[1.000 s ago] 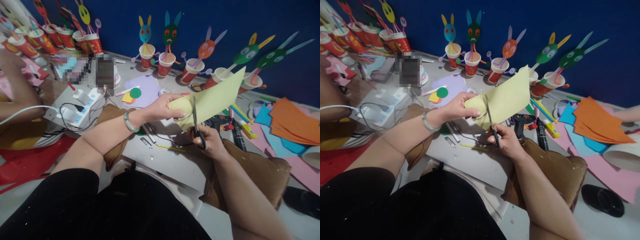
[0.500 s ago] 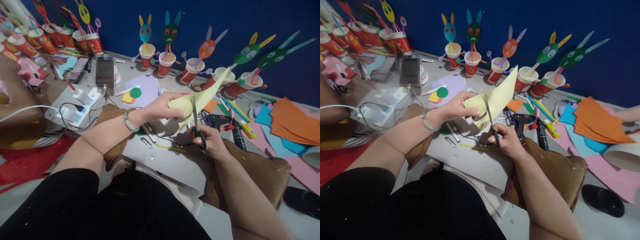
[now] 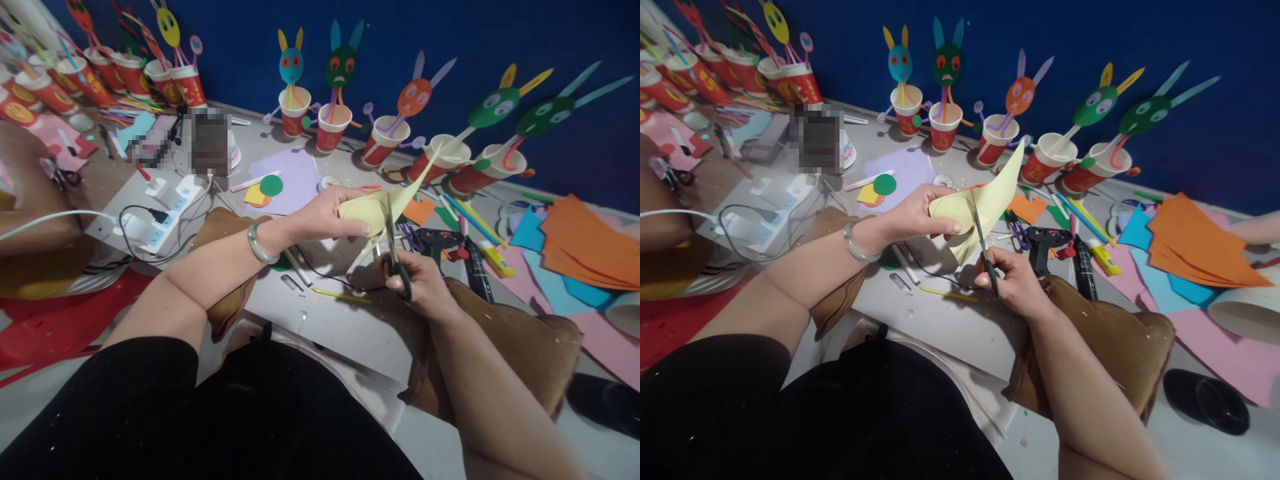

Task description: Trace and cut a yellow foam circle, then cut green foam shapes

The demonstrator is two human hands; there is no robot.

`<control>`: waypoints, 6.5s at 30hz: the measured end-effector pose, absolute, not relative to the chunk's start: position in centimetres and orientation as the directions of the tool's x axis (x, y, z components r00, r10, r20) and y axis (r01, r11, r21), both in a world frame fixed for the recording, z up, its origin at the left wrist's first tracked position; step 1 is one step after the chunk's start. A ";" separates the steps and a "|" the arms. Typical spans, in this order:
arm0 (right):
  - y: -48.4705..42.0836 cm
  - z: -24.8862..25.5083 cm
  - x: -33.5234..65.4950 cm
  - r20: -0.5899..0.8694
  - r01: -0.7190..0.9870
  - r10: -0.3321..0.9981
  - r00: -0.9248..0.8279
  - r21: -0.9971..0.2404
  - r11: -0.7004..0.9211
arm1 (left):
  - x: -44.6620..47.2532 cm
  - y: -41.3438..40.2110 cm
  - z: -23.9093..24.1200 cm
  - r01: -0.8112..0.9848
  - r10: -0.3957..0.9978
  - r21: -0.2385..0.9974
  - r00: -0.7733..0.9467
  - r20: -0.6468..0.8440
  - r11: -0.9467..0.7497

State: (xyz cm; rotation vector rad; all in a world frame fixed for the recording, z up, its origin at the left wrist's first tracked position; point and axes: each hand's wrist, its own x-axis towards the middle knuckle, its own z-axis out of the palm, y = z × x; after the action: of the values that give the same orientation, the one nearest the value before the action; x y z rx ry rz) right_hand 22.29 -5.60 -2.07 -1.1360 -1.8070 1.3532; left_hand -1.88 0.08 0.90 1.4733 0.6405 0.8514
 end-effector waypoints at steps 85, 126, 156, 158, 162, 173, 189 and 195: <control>-5.4 -2.3 22.5 0.008 0.252 0.899 -0.437 -0.959 0.130 | -2.0 0.4 0.3 -0.110 0.774 0.990 0.619 0.135 -0.084; -5.5 -2.6 22.3 -0.082 0.334 0.898 -0.433 -0.940 0.075 | -1.7 0.0 0.4 -0.018 0.828 0.991 0.548 0.123 -0.136; -5.5 -2.4 22.0 -0.073 0.325 0.884 -0.461 -0.941 0.092 | -1.7 -0.5 0.7 0.097 0.834 0.983 0.546 0.082 -0.159; -5.5 -2.4 22.0 -0.070 0.320 0.884 -0.462 -0.943 0.092 | -1.7 -0.5 0.8 0.093 0.832 0.982 0.548 0.090 -0.167; -5.4 -2.5 22.2 -0.075 0.330 0.883 -0.463 -0.939 0.094 | -1.6 -0.5 0.9 0.091 0.828 0.984 0.555 0.079 -0.154; -5.5 -2.5 22.1 -0.077 0.312 0.886 -0.456 -0.947 0.079 | -1.7 -0.3 0.7 0.039 0.809 0.991 0.582 0.082 -0.129; -5.5 -2.5 22.3 -0.089 0.343 0.868 -0.488 -0.934 0.097 | -1.7 -0.6 1.4 0.082 0.829 0.985 0.553 0.080 -0.149; -5.5 -2.5 22.2 -0.084 0.327 0.867 -0.491 -0.940 0.094 | -1.7 -0.5 1.1 0.022 0.802 0.978 0.577 0.156 -0.207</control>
State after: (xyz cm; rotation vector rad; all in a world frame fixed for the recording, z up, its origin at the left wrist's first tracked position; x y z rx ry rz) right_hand 22.22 -5.45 -2.55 -1.1678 -1.8729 1.3976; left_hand -1.69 -0.49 1.09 1.6364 0.7022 0.8292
